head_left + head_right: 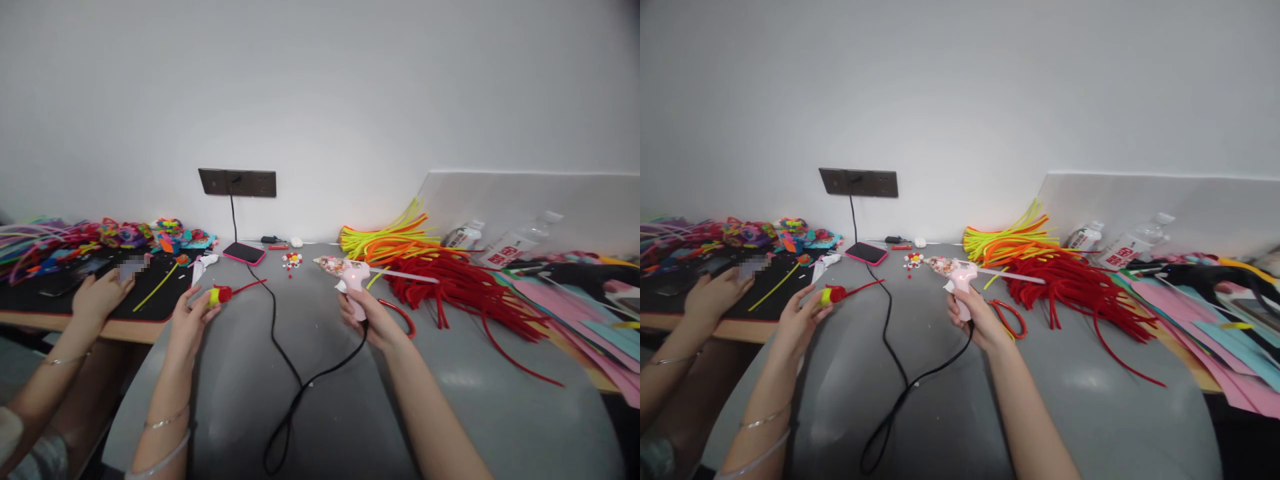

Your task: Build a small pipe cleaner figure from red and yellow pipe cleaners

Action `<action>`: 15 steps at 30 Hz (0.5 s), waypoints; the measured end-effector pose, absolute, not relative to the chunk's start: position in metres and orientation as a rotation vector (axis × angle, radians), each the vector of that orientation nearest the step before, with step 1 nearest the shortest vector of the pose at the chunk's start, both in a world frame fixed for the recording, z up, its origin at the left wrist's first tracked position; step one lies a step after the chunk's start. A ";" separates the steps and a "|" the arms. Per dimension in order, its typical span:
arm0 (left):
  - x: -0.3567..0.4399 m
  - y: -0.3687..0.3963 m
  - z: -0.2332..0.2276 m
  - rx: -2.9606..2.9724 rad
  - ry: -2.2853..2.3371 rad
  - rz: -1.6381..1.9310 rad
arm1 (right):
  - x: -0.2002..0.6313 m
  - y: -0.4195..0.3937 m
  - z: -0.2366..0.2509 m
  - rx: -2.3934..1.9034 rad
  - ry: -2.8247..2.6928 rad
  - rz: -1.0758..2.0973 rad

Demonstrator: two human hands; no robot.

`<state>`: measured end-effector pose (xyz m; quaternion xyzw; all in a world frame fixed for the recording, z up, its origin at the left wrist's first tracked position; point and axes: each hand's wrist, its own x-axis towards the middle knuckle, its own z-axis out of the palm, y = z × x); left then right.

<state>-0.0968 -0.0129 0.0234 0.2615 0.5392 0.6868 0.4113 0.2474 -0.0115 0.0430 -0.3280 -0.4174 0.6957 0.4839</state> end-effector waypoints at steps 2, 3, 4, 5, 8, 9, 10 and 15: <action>-0.087 -0.020 0.025 0.669 1.269 1.712 | 0.243 -0.020 0.045 -0.817 -0.997 1.652; -0.080 -0.023 0.026 0.692 1.241 1.688 | 0.240 -0.025 0.045 -0.824 -0.994 1.642; -0.073 -0.027 0.027 0.720 1.222 1.670 | 0.237 -0.030 0.046 -0.825 -0.994 1.640; -0.065 -0.030 0.028 0.754 1.208 1.654 | 0.233 -0.036 0.046 -0.819 -0.997 1.645; -0.037 -0.041 0.031 0.864 1.171 1.660 | 0.222 -0.056 0.044 -0.772 -1.005 1.675; -0.028 -0.045 0.032 0.898 1.175 1.665 | 0.219 -0.064 0.043 -0.764 -1.007 1.674; -0.018 -0.048 0.033 0.923 1.188 1.681 | 0.215 -0.071 0.042 -0.769 -1.012 1.671; 0.017 -0.061 0.038 1.035 1.159 1.739 | 0.205 -0.100 0.037 -0.806 -1.083 1.667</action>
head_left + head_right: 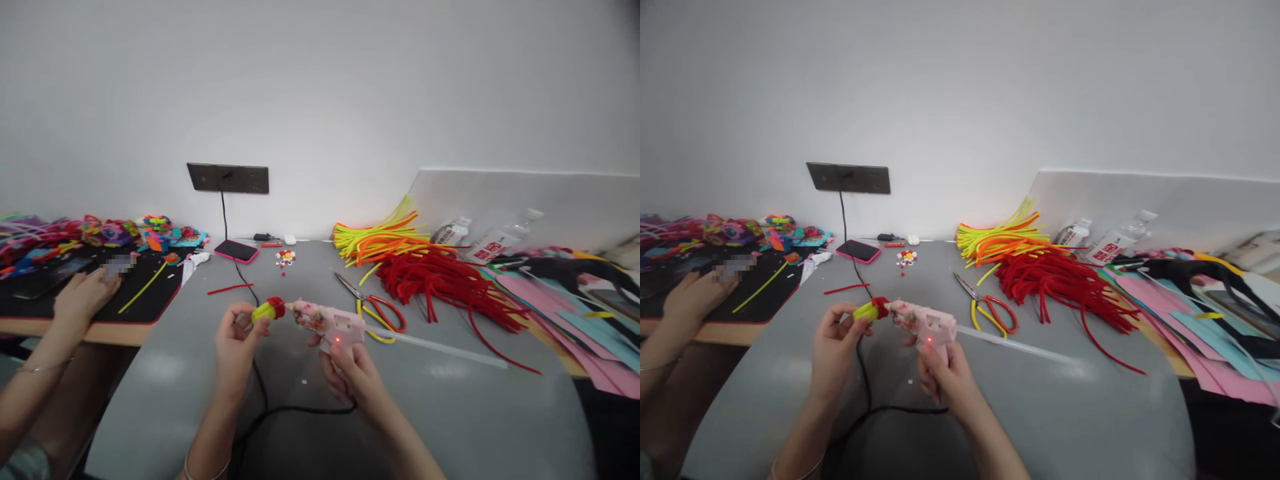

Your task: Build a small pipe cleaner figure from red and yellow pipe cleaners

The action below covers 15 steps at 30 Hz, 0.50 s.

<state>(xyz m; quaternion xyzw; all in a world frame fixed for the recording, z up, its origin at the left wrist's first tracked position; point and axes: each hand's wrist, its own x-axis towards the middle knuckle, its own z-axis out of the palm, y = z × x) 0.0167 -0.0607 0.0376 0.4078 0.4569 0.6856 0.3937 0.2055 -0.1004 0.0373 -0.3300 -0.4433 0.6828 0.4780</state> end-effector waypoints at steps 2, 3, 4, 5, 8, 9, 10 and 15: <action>0.024 -0.064 0.040 1.063 1.123 1.757 | 0.205 -0.107 0.037 -0.829 -1.086 1.656; 0.027 -0.065 0.040 1.077 1.106 1.757 | 0.204 -0.109 0.037 -0.843 -1.086 1.653; 0.028 -0.066 0.041 1.090 1.091 1.755 | 0.204 -0.111 0.036 -0.852 -1.087 1.654; 0.029 -0.067 0.041 1.102 1.078 1.753 | 0.204 -0.111 0.036 -0.853 -1.089 1.660; 0.031 -0.068 0.040 1.119 1.065 1.758 | 0.204 -0.110 0.034 -0.864 -1.087 1.662; 0.032 -0.069 0.040 1.121 1.067 1.764 | 0.204 -0.110 0.033 -0.875 -1.085 1.655; 0.032 -0.069 0.040 1.122 1.070 1.769 | 0.203 -0.109 0.033 -0.889 -1.083 1.647; 0.033 -0.071 0.041 1.123 1.076 1.784 | 0.200 -0.108 0.035 -0.887 -1.082 1.636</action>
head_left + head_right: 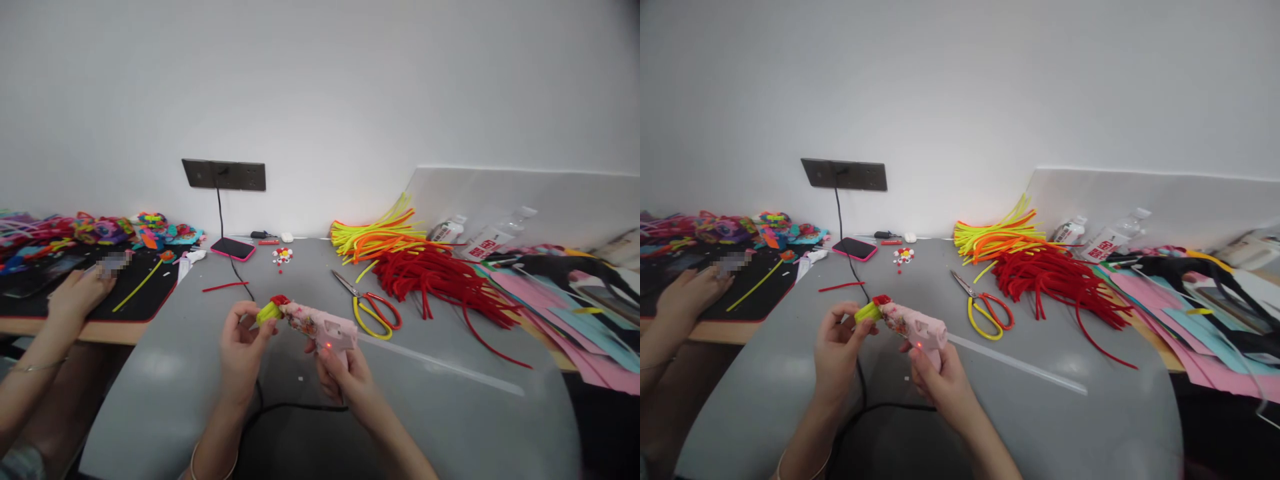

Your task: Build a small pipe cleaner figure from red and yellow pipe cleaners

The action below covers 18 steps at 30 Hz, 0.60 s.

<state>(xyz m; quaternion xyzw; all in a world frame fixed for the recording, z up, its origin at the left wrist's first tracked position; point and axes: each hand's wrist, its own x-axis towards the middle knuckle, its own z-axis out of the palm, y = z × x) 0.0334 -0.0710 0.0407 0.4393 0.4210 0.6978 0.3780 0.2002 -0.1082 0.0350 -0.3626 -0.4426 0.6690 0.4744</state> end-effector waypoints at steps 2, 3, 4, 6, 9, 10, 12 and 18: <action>0.034 -0.071 0.042 1.120 1.087 1.781 | 0.199 -0.109 0.037 -0.894 -1.082 1.625; 0.034 -0.072 0.042 1.117 1.090 1.783 | 0.198 -0.110 0.037 -0.908 -1.082 1.617; 0.035 -0.072 0.042 1.113 1.092 1.788 | 0.198 -0.111 0.037 -0.925 -1.082 1.610; 0.036 -0.072 0.043 1.104 1.093 1.805 | 0.197 -0.112 0.037 -0.957 -1.083 1.604; 0.037 -0.072 0.043 1.098 1.098 1.821 | 0.196 -0.113 0.036 -1.001 -1.091 1.584; 0.037 -0.073 0.042 1.101 1.097 1.825 | 0.196 -0.113 0.035 -1.015 -1.094 1.570; 0.037 -0.073 0.042 1.111 1.089 1.839 | 0.195 -0.112 0.037 -1.034 -1.104 1.541; 0.037 -0.072 0.041 1.138 1.066 1.870 | 0.196 -0.112 0.041 -1.023 -1.106 1.561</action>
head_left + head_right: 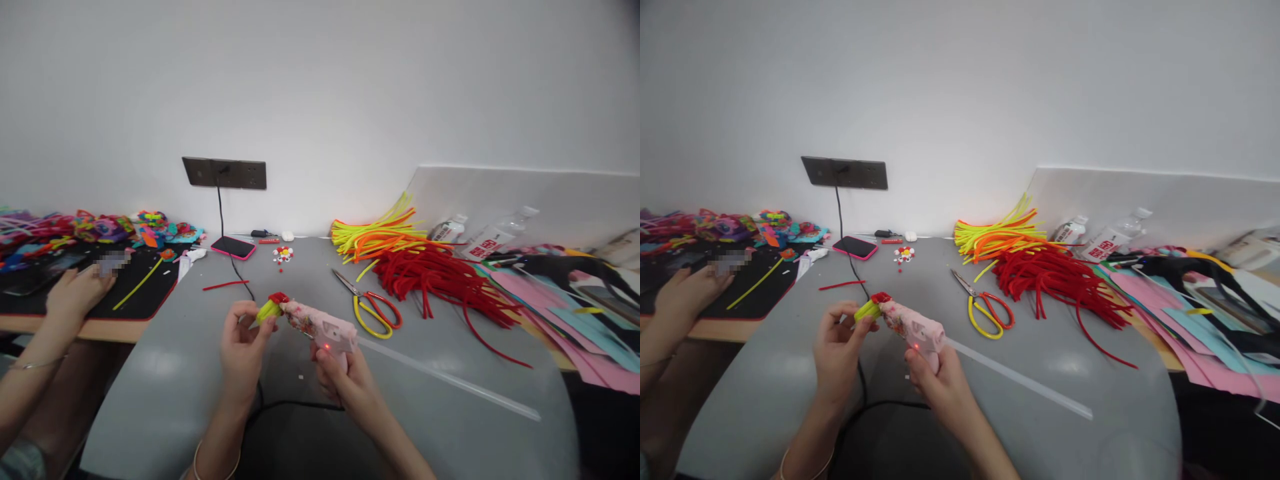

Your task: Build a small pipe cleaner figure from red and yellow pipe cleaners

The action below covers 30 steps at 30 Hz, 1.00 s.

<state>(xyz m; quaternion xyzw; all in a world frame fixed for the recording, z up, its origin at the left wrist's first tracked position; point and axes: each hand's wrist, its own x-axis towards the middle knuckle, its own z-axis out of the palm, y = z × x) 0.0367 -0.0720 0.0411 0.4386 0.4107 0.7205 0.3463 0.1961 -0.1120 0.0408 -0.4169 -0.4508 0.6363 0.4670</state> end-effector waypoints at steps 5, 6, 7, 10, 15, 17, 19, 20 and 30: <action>0.036 -0.071 0.040 1.122 1.064 1.886 | 0.195 -0.115 0.034 -1.043 -1.062 1.585; 0.036 -0.071 0.040 1.120 1.058 1.889 | 0.195 -0.115 0.033 -1.041 -1.061 1.586; 0.036 -0.071 0.040 1.119 1.051 1.892 | 0.194 -0.116 0.032 -1.038 -1.059 1.588; 0.035 -0.071 0.040 1.111 1.043 1.893 | 0.193 -0.117 0.034 -1.023 -1.049 1.605; 0.035 -0.072 0.040 1.048 1.074 1.885 | 0.193 -0.117 0.047 -1.040 -1.035 1.652; 0.034 -0.071 0.039 0.973 1.074 1.883 | 0.195 -0.116 0.048 -1.064 -1.039 1.667; 0.032 -0.069 0.038 0.865 1.066 1.879 | 0.198 -0.115 0.045 -1.067 -1.046 1.674; 0.029 -0.068 0.037 0.805 1.057 1.878 | 0.199 -0.113 0.042 -1.051 -1.042 1.667; -0.042 -0.068 0.017 0.285 1.016 1.800 | 0.199 -0.048 0.040 -0.729 -0.766 1.810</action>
